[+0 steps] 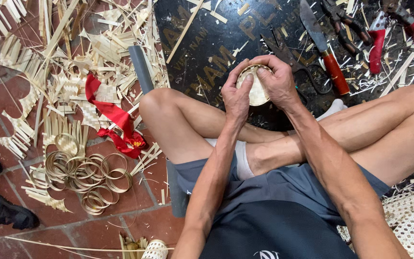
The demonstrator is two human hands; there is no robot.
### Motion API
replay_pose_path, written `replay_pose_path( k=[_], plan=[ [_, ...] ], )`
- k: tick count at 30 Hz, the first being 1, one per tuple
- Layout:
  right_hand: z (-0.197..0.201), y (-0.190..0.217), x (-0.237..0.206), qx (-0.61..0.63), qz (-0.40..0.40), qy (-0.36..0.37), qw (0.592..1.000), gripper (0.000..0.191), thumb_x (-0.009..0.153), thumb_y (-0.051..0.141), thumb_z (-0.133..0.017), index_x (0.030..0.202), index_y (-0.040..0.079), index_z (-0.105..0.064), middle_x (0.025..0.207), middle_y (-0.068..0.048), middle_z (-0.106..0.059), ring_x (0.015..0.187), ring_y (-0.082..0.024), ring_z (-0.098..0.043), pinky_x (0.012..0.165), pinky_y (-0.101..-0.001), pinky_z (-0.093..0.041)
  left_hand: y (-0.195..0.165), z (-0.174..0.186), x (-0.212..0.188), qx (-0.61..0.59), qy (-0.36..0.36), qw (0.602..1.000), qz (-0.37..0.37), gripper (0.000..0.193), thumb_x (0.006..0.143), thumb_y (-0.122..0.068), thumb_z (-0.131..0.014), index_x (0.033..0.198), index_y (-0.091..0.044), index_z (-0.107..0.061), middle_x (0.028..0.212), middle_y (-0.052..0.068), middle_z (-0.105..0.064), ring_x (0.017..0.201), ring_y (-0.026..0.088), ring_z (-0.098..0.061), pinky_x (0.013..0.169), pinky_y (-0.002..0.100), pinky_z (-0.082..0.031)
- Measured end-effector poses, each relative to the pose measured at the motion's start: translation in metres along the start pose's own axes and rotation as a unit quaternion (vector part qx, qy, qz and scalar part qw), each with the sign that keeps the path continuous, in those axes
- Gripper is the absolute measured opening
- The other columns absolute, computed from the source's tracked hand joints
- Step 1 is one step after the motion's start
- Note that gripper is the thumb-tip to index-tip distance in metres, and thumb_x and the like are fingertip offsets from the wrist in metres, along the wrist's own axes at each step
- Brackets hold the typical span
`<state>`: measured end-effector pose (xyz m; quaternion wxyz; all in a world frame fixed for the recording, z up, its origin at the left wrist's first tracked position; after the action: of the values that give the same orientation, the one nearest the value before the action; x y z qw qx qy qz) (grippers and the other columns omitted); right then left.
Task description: The person sits on the floor and assembles a small woven bamboo basket. They bend a thin bamboo strip around the rim, press a round woven bamboo disc into the basket base, fit a bamboo band around the edge, and use a small stick to tuck and secure the strips before holding up the finished basket.
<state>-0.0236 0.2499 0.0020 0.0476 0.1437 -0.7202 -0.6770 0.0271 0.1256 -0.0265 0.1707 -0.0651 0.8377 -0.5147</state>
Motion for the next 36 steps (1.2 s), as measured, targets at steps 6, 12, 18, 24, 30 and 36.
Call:
replay_pose_path(
  k=[6,12,18,24,30,36],
  plan=[
    [0.0,0.0,-0.002,0.018,-0.001,0.005,1.0,0.02,0.101,0.001,-0.058,0.119,-0.003,-0.066,0.112,-0.006,-0.071,0.1,-0.01,-0.066,0.09,-0.0266,-0.056,-0.002,-0.001,0.001,0.004,-0.011,1.0,0.005,0.043,0.098,-0.003,-0.068,0.14,0.005,-0.061,0.134,0.013,-0.067,0.118,0.016,-0.064,0.104,0.03,-0.051],
    [0.003,-0.003,0.001,0.046,-0.046,0.004,0.998,0.021,0.098,0.0,-0.06,0.117,-0.003,-0.067,0.106,-0.006,-0.072,0.093,-0.009,-0.067,0.082,-0.0261,-0.058,-0.001,-0.002,0.0,-0.012,-0.015,1.0,0.013,0.044,0.096,-0.002,-0.067,0.139,0.005,-0.06,0.136,0.012,-0.066,0.118,0.015,-0.064,0.103,0.03,-0.052],
    [0.004,-0.003,0.0,0.075,-0.061,0.006,0.995,0.02,0.097,-0.002,-0.059,0.115,-0.003,-0.069,0.105,-0.007,-0.073,0.092,-0.01,-0.069,0.082,-0.026,-0.059,0.004,0.002,-0.001,-0.016,-0.025,0.999,0.045,0.043,0.098,-0.003,-0.067,0.139,0.005,-0.061,0.133,0.012,-0.067,0.115,0.015,-0.065,0.1,0.029,-0.053],
    [0.001,-0.001,0.008,0.007,-0.081,-0.048,0.996,0.019,0.091,-0.001,-0.065,0.107,-0.004,-0.074,0.094,-0.006,-0.075,0.077,-0.009,-0.069,0.068,-0.0255,-0.058,0.006,0.009,0.02,-0.074,-0.018,0.991,0.107,0.039,0.093,0.004,-0.068,0.132,0.009,-0.065,0.118,0.014,-0.072,0.097,0.017,-0.07,0.085,0.03,-0.058],
    [0.0,-0.001,0.023,-0.01,-0.11,-0.079,0.991,0.013,0.091,0.003,-0.072,0.101,-0.005,-0.076,0.087,-0.008,-0.075,0.072,-0.009,-0.068,0.062,-0.0255,-0.056,0.0,0.012,0.047,-0.027,-0.037,0.987,0.156,0.035,0.086,0.008,-0.067,0.122,0.01,-0.067,0.105,0.016,-0.075,0.084,0.019,-0.073,0.075,0.031,-0.061],
    [-0.007,0.002,0.026,-0.002,-0.121,-0.096,0.988,0.015,0.084,0.002,-0.079,0.096,-0.006,-0.074,0.086,-0.009,-0.076,0.072,-0.01,-0.071,0.063,-0.026,-0.06,0.001,0.011,0.049,0.023,-0.045,0.989,0.136,0.038,0.081,0.012,-0.063,0.118,0.013,-0.069,0.102,0.015,-0.075,0.081,0.018,-0.071,0.072,0.03,-0.059]
  ],
)
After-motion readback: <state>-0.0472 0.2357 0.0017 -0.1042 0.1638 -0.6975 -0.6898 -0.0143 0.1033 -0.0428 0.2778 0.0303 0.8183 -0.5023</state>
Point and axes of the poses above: each hand's wrist, its own x-axis towards the middle knuckle, its own z-axis out of the back of the hand, y = z × x, the point moved 2 cm from there along x, towards the middle knuckle
